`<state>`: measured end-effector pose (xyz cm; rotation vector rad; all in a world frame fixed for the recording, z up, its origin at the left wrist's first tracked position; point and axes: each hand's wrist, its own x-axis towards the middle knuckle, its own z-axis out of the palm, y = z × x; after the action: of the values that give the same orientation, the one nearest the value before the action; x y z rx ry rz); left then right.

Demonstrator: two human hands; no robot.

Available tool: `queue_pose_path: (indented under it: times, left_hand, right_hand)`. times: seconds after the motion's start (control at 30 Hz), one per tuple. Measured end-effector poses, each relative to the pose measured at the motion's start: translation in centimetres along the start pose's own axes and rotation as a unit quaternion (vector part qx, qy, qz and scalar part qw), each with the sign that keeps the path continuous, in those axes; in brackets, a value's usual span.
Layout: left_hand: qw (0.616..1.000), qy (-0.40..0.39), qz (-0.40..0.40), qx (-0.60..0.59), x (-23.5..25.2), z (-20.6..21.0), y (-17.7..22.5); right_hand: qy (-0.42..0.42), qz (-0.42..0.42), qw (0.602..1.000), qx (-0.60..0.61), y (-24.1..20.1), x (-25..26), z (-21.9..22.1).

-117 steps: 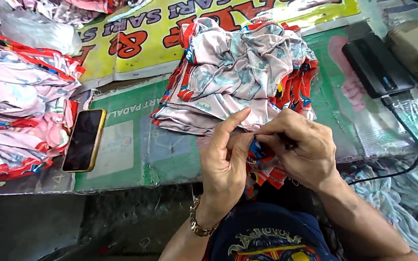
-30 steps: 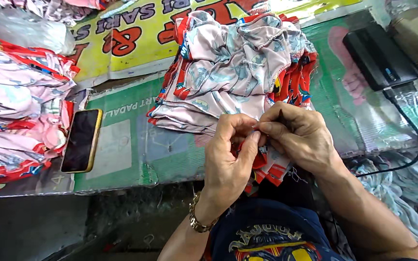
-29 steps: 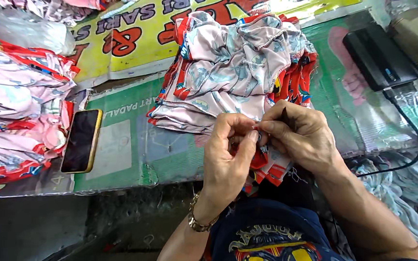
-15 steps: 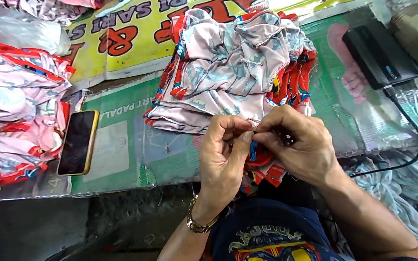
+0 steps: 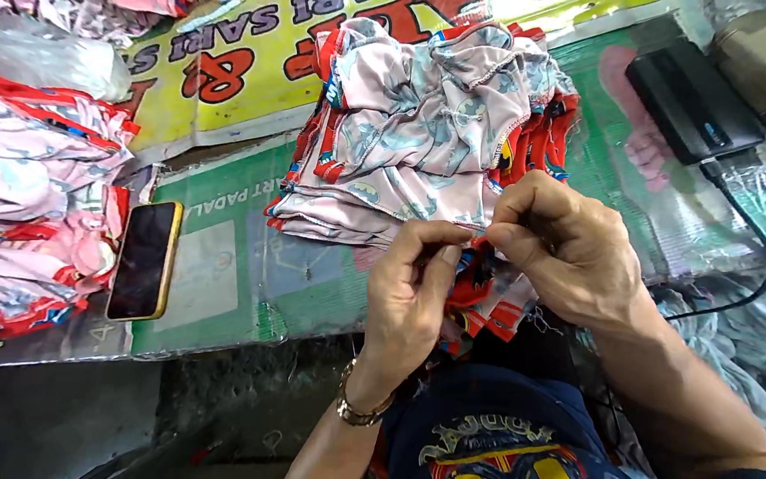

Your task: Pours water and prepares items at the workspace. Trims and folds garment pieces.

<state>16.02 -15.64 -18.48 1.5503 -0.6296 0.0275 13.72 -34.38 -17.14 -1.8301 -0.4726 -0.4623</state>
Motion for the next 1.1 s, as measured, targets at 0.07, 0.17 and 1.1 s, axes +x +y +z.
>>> queue_pose_path:
  times: [0.07, 0.17, 1.1]
  left_hand:
    - [0.998, 0.013, -0.024, -0.061, 0.2, -0.3, 0.0]
    - [0.995, 0.025, -0.03, -0.089, 0.3, 0.0, 0.1]
    - [0.985, 0.007, 0.091, 0.144, 0.1, 0.1, -0.2]
  right_hand:
    - [-0.011, 0.013, 1.0, -0.005, -0.2, -0.1, -0.2]
    - [-0.018, 0.019, 0.999, -0.023, 0.1, -0.4, 0.6]
    - [-0.009, -0.029, 0.998, -0.047, 0.3, 0.7, 0.9]
